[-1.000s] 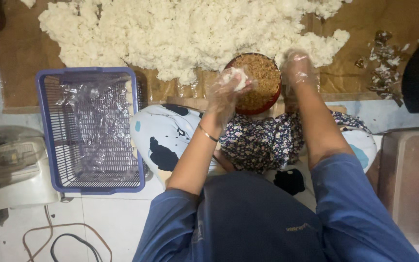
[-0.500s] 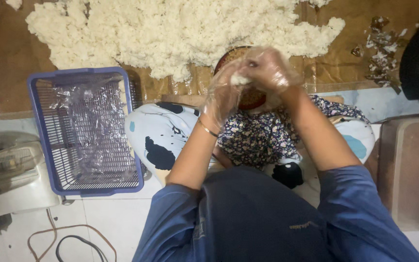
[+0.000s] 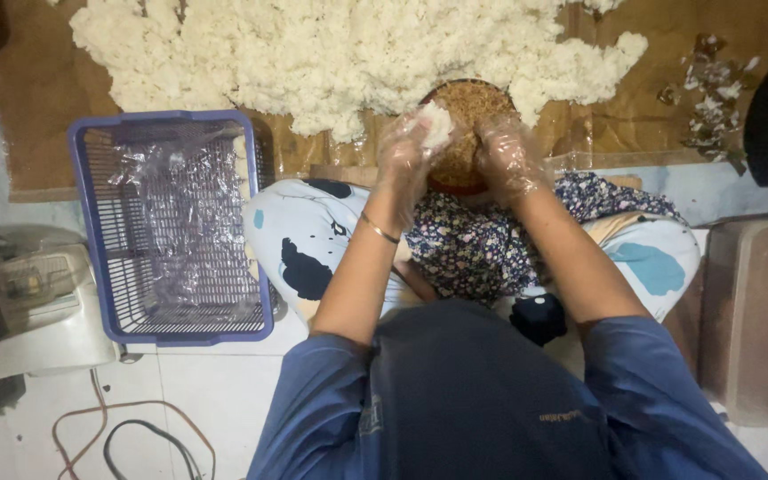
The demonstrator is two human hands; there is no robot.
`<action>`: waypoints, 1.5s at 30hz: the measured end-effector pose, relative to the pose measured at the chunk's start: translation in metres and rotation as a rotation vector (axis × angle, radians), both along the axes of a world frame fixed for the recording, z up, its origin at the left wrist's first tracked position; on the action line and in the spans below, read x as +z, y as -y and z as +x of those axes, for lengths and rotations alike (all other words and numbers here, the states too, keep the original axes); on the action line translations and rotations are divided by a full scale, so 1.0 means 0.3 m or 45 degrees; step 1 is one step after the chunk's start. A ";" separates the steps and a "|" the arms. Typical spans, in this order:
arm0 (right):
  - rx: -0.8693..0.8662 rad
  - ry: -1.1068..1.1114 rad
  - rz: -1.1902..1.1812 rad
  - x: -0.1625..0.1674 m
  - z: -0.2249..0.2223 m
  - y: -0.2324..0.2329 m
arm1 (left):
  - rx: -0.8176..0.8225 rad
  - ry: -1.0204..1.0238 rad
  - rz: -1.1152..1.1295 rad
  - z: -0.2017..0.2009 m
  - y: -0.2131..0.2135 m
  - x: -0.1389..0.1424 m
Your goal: The person scoops portions of a white dough-like mass from a large pile, rolls them into small balls using both hands, and places the finished balls into a blue plastic basket. The process is repeated continuously.
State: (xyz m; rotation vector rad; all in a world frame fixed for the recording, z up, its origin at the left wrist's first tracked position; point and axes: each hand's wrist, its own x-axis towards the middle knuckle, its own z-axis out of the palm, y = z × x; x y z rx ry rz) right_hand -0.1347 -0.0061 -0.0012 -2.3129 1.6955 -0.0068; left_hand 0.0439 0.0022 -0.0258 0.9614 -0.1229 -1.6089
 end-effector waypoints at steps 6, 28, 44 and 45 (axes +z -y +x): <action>-0.343 0.278 0.305 0.147 -0.015 0.016 | 0.054 0.127 -0.338 -0.030 0.004 -0.047; -0.399 0.938 0.103 0.252 0.005 0.004 | -0.134 1.806 -0.595 -0.071 -0.005 0.028; 0.318 0.756 -0.952 0.152 0.157 -0.034 | -0.300 0.302 0.204 -0.098 0.079 0.175; 0.363 0.795 -1.057 0.146 0.160 -0.025 | -0.400 0.423 0.246 -0.093 0.077 0.211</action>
